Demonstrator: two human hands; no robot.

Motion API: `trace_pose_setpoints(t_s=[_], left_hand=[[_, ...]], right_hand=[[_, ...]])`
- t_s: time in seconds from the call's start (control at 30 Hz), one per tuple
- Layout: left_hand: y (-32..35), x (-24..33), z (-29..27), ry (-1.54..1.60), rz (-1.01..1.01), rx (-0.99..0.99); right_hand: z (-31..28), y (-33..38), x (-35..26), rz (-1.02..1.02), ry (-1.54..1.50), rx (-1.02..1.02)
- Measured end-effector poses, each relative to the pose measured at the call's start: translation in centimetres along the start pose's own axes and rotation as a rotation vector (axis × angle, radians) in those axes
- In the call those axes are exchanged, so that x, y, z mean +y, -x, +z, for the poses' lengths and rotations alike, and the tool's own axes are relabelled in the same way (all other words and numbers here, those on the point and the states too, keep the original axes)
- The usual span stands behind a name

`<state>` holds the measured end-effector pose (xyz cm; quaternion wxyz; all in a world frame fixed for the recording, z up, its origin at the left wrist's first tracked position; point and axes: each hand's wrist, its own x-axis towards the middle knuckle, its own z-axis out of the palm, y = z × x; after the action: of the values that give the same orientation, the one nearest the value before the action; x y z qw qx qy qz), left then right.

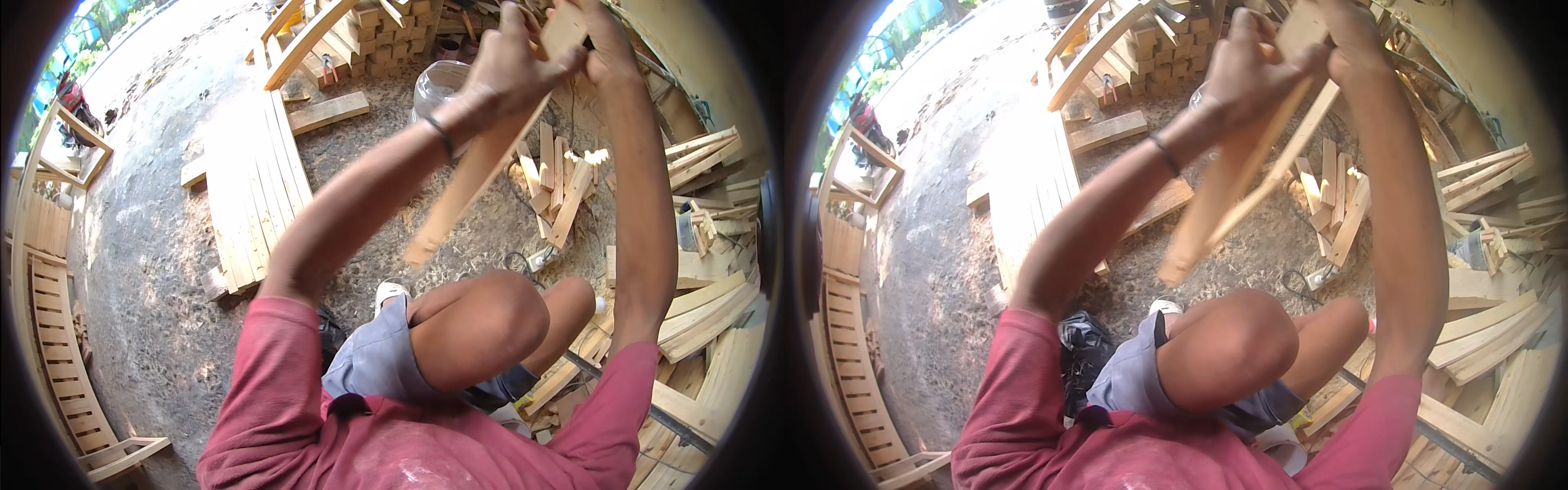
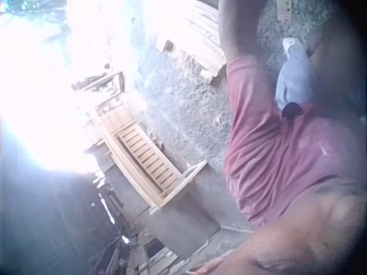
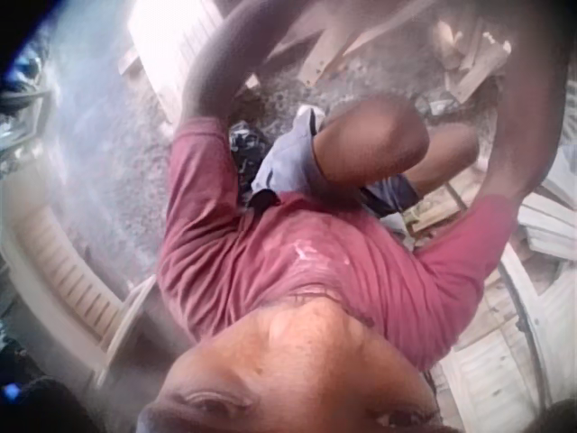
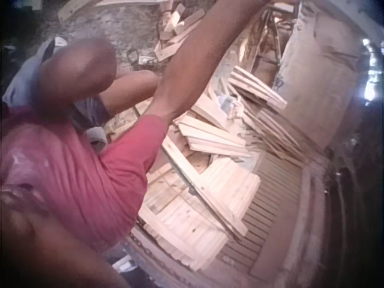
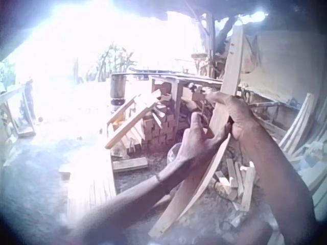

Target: The person assembles a rectangular wooden frame by hammering nails through joints, picking up additional nails from a plastic bag, and moving wooden slats to align them before securing the structure.

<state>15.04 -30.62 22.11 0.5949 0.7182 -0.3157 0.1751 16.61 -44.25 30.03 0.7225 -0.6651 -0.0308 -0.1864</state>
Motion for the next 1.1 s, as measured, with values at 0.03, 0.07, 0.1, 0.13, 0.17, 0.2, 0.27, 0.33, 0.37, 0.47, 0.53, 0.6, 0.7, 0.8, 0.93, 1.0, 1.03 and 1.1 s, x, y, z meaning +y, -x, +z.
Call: trace_pose_setpoints(t_s=[0.03,0.07,0.1,0.13,0.17,0.2,0.27,0.33,0.37,0.47,0.53,0.6,0.7,0.8,0.93,1.0,1.03,1.1], left_hand=[[0.1,-0.2,1.8,0.117,0.014,0.071],[0.5,-0.5,3.1,0.188,0.074,0.141],[0.9,-0.6,4.6,0.274,0.094,0.172],[1.1,0.1,6.7,0.393,0.118,0.199],[1.6,0.7,8.3,0.386,0.138,0.166],[2.1,0.8,9.3,0.371,0.157,0.135],[3.3,-0.6,7.4,0.302,0.532,-0.117],[4.1,-0.2,4.1,0.142,0.517,-0.337],[3.8,-1.6,2.6,0.106,0.582,-0.189],[1.7,-5.2,-1.5,0.056,0.538,0.13],[0.8,-6.8,-5.1,-0.083,0.594,0.207],[1.5,-7.9,-6.3,-0.259,0.607,0.101],[5.0,-10.0,-7.4,-0.265,0.523,-0.033],[9.3,-10.1,-5.7,0.138,0.207,-0.175],[15.7,-11.0,-7.3,0.37,-0.081,-0.183],[18.2,-11.1,-7.1,0.44,-0.187,-0.132],[19.2,-11.5,-7.0,0.491,-0.232,-0.109],[20.9,-11.6,-7.6,0.534,-0.334,-0.035]], right_hand=[[1.5,2.0,-1.4,-0.026,-0.013,0.005],[2.0,2.8,-1.6,-0.048,0.06,0.01],[2.6,3.5,-2.2,-0.072,0.143,0.018],[0.2,3.2,-2.8,-0.099,0.363,0.05],[-1.7,2.7,-3.2,-0.126,0.563,0.075],[-2.6,2.7,-4.1,-0.114,0.641,0.065],[-3.8,3.7,-5.3,-0.085,0.753,0.022],[-6.4,5.3,-8.4,-0.057,0.816,-0.063],[-7.8,5.6,-9.5,-0.002,0.837,-0.138],[-12.9,6.7,-13.7,0.122,0.907,-0.25],[-13.2,8.1,-12.2,0.115,0.787,-0.315],[-14.0,8.4,-11.3,0.18,0.711,-0.401],[-12.8,8.7,-6.9,0.274,0.541,-0.535],[-12.3,10.4,-7.9,0.45,0.614,-0.636],[-10.1,9.4,-3.5,0.577,0.56,-0.725],[-10.0,8.4,-2.4,0.546,0.689,-0.836],[-10.3,7.4,-1.5,0.518,0.763,-0.924],[-7.9,6.4,0.0,0.527,0.888,-1.021]])
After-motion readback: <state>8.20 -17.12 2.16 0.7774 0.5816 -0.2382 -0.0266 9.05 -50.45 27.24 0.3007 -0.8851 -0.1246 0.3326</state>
